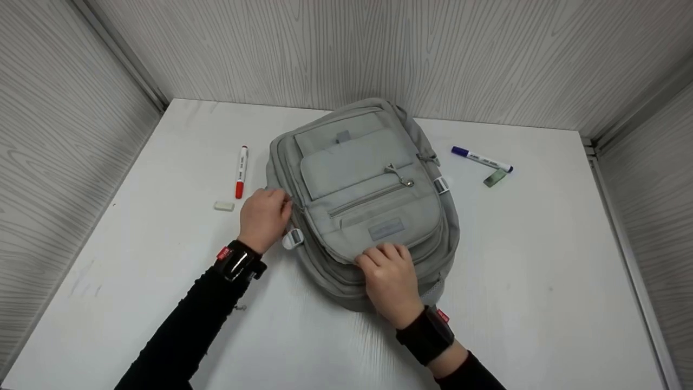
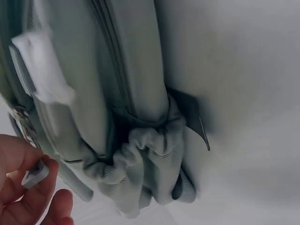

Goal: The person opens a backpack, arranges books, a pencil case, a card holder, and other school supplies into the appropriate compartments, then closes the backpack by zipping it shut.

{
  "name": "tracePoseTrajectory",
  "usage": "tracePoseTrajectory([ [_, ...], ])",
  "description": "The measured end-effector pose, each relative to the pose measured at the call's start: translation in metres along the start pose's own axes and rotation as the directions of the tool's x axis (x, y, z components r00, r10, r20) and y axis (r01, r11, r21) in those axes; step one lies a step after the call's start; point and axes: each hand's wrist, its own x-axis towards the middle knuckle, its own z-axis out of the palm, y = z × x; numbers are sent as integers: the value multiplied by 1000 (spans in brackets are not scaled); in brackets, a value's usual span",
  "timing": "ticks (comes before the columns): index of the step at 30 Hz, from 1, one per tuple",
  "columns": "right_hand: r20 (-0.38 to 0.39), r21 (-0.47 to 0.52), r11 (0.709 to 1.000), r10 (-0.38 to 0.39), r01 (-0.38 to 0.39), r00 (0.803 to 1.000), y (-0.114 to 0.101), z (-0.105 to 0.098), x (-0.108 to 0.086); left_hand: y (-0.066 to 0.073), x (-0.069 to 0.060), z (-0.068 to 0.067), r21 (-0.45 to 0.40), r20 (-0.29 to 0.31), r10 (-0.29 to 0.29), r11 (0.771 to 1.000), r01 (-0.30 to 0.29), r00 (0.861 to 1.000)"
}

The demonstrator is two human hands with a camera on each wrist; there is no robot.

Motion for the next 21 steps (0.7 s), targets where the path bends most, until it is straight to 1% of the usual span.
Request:
tracePoseTrajectory([
  [2, 13, 7, 1000, 9, -10, 1000, 0, -1, 0, -1, 3, 3, -4, -3, -16, 1000, 16, 1000],
  [3, 20, 10, 1000, 13, -13, 1000, 1, -1, -1, -1, 3, 5, -22, -3, -18, 1000, 18, 1000],
  [6, 45, 2, 1000, 15, -15, 999, 6, -3, -3, -6, 2, 5, -108, 15, -21, 994, 22, 1000],
  [8, 62, -9, 1000, 7, -7, 998, 10, -5, -5, -17, -2, 3, -172, 58, -60, 983, 69, 996],
  [9, 71, -15, 1000, 4, -3, 997, 13, -5, -5, -24, -3, 2, -189, 85, -87, 977, 102, 993],
  [11, 88, -39, 999, 1, 2, 996, 19, -9, -7, -40, -5, 0, -202, 131, -145, 965, 169, 981],
  [12, 95, -49, 999, 2, 3, 995, 23, -11, -7, -50, -6, 0, -199, 142, -179, 958, 205, 974],
  [15, 113, -72, 997, 11, -3, 993, 33, -17, -7, -81, -8, 0, -146, 176, -273, 943, 299, 946],
  [17, 120, -90, 996, 19, -9, 993, 40, -21, -7, -101, -11, 0, -98, 215, -326, 931, 352, 921],
  [19, 134, -106, 994, 33, -19, 990, 46, -24, -6, -120, -14, 0, -34, 279, -365, 921, 389, 888],
  [21, 140, -123, 992, 41, -24, 989, 52, -28, -7, -134, -18, -1, 19, 350, -393, 911, 413, 850],
])
